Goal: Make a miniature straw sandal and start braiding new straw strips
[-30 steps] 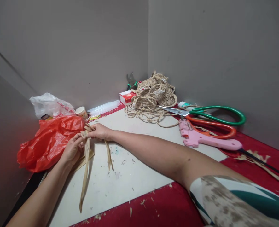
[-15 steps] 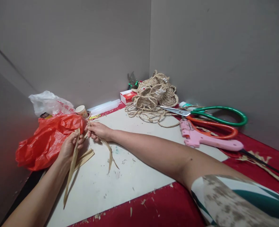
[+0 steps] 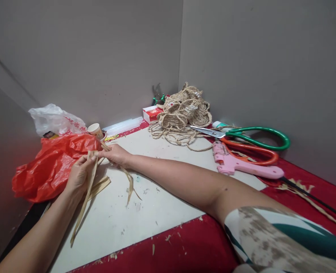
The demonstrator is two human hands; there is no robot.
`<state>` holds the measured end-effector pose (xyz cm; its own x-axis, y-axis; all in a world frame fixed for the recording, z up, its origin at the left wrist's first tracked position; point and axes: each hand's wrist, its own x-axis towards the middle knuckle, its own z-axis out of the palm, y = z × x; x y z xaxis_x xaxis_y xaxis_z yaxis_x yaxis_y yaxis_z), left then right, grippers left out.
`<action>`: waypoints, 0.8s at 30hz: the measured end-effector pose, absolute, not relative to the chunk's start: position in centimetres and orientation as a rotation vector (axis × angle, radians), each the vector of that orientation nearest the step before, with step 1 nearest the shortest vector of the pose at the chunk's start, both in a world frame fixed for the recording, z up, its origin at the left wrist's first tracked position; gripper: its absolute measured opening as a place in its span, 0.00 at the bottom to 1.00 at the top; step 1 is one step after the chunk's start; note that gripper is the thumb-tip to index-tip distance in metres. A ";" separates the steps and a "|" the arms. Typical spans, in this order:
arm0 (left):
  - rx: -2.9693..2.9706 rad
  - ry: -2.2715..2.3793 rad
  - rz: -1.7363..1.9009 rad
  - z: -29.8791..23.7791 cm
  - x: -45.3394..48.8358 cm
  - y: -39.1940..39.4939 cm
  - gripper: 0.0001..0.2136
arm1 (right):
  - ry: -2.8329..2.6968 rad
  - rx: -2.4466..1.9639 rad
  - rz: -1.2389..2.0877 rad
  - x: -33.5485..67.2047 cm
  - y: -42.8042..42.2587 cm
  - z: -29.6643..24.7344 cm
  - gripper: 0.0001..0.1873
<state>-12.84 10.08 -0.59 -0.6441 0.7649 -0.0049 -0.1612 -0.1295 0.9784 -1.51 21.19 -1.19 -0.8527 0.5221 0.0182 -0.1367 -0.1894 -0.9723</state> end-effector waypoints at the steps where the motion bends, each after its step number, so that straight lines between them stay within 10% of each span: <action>1: 0.696 1.499 1.832 -0.5 -12.7 10.0 0.17 | -1.670 -0.447 2.073 -1.5 21.1 -1.2 0.18; 24: 0.733 1.493 1.762 -0.3 -12.4 9.9 0.15 | -1.700 -0.454 2.069 -1.0 20.8 -0.9 0.16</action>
<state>-12.35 9.90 -0.29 -0.5926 0.8053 -0.0196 -0.1517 -0.0876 0.9845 -1.02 20.81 -0.85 -0.8574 0.5144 0.0151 -0.1147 -0.1625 -0.9800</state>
